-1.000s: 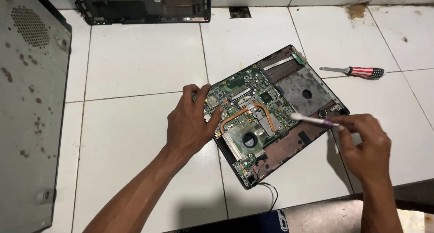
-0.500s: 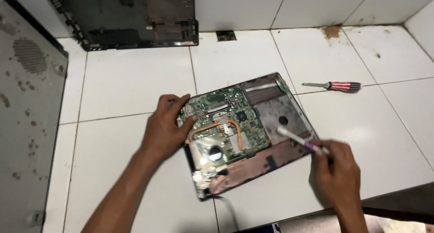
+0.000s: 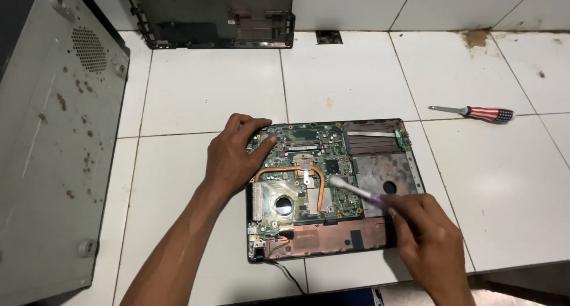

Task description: Cleaning a laptop motherboard and its internal casing using a toothbrush to remove dust.

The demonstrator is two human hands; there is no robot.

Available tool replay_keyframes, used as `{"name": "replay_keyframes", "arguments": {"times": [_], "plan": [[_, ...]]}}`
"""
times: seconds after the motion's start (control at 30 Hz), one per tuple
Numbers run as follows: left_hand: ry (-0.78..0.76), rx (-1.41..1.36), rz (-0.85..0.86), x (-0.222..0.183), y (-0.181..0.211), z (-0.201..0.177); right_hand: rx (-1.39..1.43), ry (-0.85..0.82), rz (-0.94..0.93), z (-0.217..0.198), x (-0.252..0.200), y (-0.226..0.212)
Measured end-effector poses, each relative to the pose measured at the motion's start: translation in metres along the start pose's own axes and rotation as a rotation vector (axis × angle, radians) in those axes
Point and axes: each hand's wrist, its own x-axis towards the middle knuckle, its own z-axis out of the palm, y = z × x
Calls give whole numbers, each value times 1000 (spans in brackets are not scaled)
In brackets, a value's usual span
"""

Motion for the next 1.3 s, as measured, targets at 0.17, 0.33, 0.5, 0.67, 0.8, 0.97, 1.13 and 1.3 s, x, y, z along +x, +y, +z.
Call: {"name": "replay_keyframes", "arguments": {"times": [0.17, 0.33, 0.5, 0.67, 0.8, 0.97, 1.13, 1.3], "plan": [[-24, -26, -8, 1, -2, -1, 111, -130, -112, -7, 3, 8], [20, -35, 20, -1, -4, 2, 15, -26, -76, -8, -9, 8], [31, -33, 61, 0, -6, 5, -84, 84, -95, 5, -10, 11], [50, -26, 32, -1, -3, 5, 25, -77, -231, 16, -13, 1], [35, -30, 24, -3, -3, 4, 75, -63, -125, 20, 3, -3], [50, -41, -4, -3, 0, 4, 149, -199, -175, 19, 19, -7], [52, -71, -11, -3, 2, 4, 22, -34, -256, 49, 37, -26], [21, -103, -45, 0, 1, 0, 126, -166, -362, 46, 61, -49]]}}
